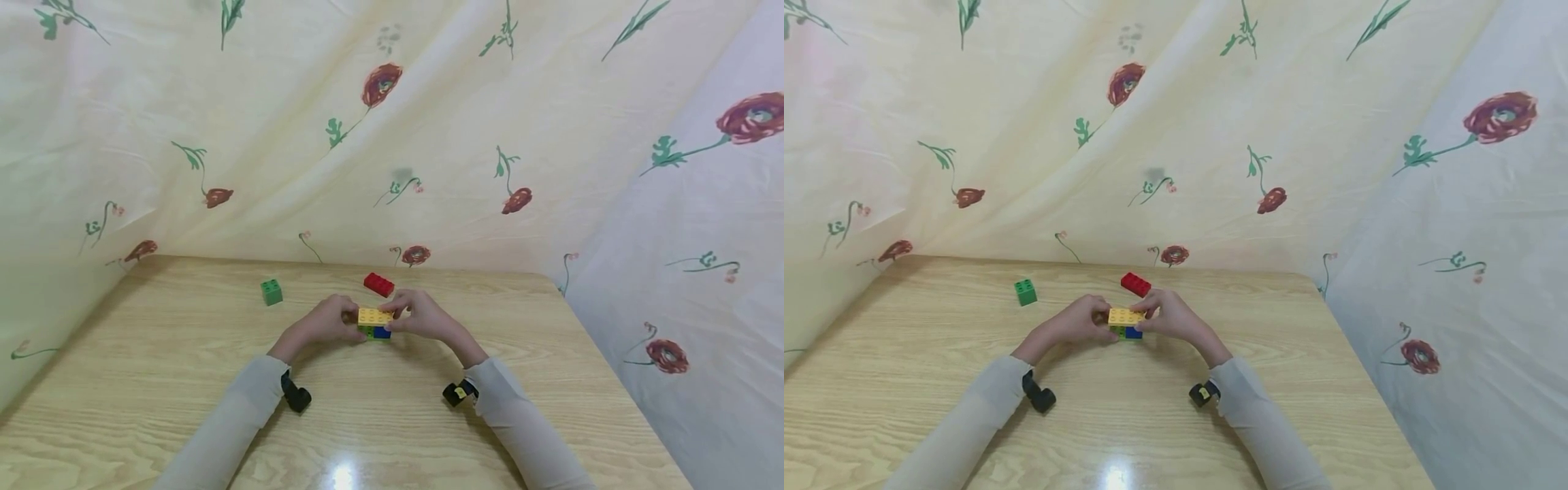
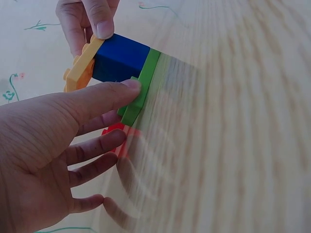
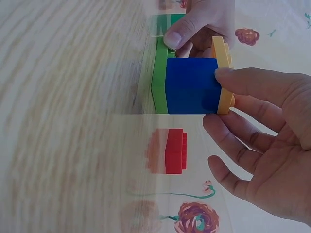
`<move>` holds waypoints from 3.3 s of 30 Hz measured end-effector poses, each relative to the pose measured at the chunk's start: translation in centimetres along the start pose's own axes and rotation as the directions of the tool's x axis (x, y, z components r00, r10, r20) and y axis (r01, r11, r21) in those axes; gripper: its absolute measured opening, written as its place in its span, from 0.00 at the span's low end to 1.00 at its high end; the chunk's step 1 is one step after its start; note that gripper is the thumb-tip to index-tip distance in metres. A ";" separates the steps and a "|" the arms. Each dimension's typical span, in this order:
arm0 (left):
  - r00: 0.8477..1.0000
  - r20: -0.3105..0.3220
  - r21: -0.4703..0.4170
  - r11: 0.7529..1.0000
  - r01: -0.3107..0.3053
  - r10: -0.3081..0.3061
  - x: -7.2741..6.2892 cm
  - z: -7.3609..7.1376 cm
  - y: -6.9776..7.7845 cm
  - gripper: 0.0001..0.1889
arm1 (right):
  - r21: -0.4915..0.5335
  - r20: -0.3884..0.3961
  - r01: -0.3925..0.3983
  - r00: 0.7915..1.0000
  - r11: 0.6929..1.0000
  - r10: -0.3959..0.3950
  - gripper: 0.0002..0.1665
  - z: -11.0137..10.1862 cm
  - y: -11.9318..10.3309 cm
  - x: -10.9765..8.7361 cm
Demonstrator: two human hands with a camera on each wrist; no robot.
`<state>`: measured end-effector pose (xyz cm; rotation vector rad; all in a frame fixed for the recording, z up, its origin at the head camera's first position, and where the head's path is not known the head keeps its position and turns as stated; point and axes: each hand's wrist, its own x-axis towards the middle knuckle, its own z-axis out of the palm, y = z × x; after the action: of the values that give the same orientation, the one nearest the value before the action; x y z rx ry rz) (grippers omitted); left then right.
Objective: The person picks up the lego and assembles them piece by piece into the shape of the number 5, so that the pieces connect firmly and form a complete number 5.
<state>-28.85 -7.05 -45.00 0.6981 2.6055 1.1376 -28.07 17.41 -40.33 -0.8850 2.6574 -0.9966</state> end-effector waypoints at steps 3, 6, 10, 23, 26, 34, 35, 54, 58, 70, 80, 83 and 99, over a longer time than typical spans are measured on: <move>1.000 0.000 0.005 1.000 0.005 -0.005 -0.1 -0.2 0.2 0.18 | 0.002 -0.003 0.009 1.000 1.000 -0.009 0.21 0.0 0.0 0.1; 1.000 0.000 0.009 1.000 0.009 -0.009 -0.2 -0.3 0.4 0.18 | 0.010 -0.002 0.021 1.000 1.000 -0.021 0.21 -0.1 0.0 0.2; 1.000 -0.003 0.014 1.000 0.008 -0.008 -0.2 -0.4 0.6 0.18 | 0.021 0.001 0.031 1.000 0.999 -0.031 0.21 -0.2 0.1 0.3; 0.999 0.018 0.084 0.996 0.028 -0.030 -1.1 -2.9 2.0 0.16 | 0.022 0.001 0.021 1.000 1.000 -0.021 0.21 -0.2 0.1 0.1; 1.000 -0.027 0.078 0.997 -0.002 0.004 -2.0 -4.8 2.3 0.17 | 0.026 0.000 0.018 1.000 1.000 -0.018 0.20 -0.2 0.1 0.1; 0.973 -0.220 0.128 0.991 -0.046 0.074 -5.1 -9.9 -0.3 0.21 | 0.029 0.008 0.018 1.000 0.999 -0.018 0.21 -0.2 0.0 0.0; 0.969 -0.240 0.137 0.990 -0.031 0.063 -5.5 -10.5 -0.8 0.21 | 0.028 0.008 0.019 1.000 0.999 -0.020 0.21 -0.2 0.0 0.0; 0.954 -0.290 0.093 0.989 0.111 -0.079 -9.0 -13.6 -6.6 0.33 | 0.043 0.011 0.033 0.999 0.999 -0.033 0.21 0.1 0.2 -0.1; 0.953 -0.288 0.103 0.987 0.123 -0.089 -8.5 -12.9 -7.4 0.34 | 0.040 0.012 0.029 0.999 0.999 -0.029 0.21 0.1 0.1 -0.1; 0.944 -0.308 0.121 0.979 0.165 -0.121 -7.5 -11.3 -8.6 0.28 | 0.037 0.011 0.007 1.000 0.999 -0.008 0.21 -0.1 -0.2 -0.2; 0.941 -0.297 0.103 0.975 0.198 -0.160 -7.4 -11.0 -8.9 0.21 | 0.030 0.006 0.020 1.000 0.999 -0.020 0.21 -0.1 0.0 -0.1; 0.940 -0.294 0.105 0.972 0.212 -0.173 -7.3 -11.1 -8.8 0.21 | 0.030 0.004 0.021 1.000 0.999 -0.021 0.21 -0.1 0.1 -0.1; 0.942 -0.284 0.092 0.973 0.211 -0.177 -7.6 -11.2 -8.8 0.22 | -0.027 -0.009 0.062 0.998 0.998 -0.062 0.22 0.1 0.4 0.1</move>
<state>-29.44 -23.14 -43.77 0.3095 2.9159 1.0902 -28.30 17.50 -40.66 -0.9758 2.6721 -0.9837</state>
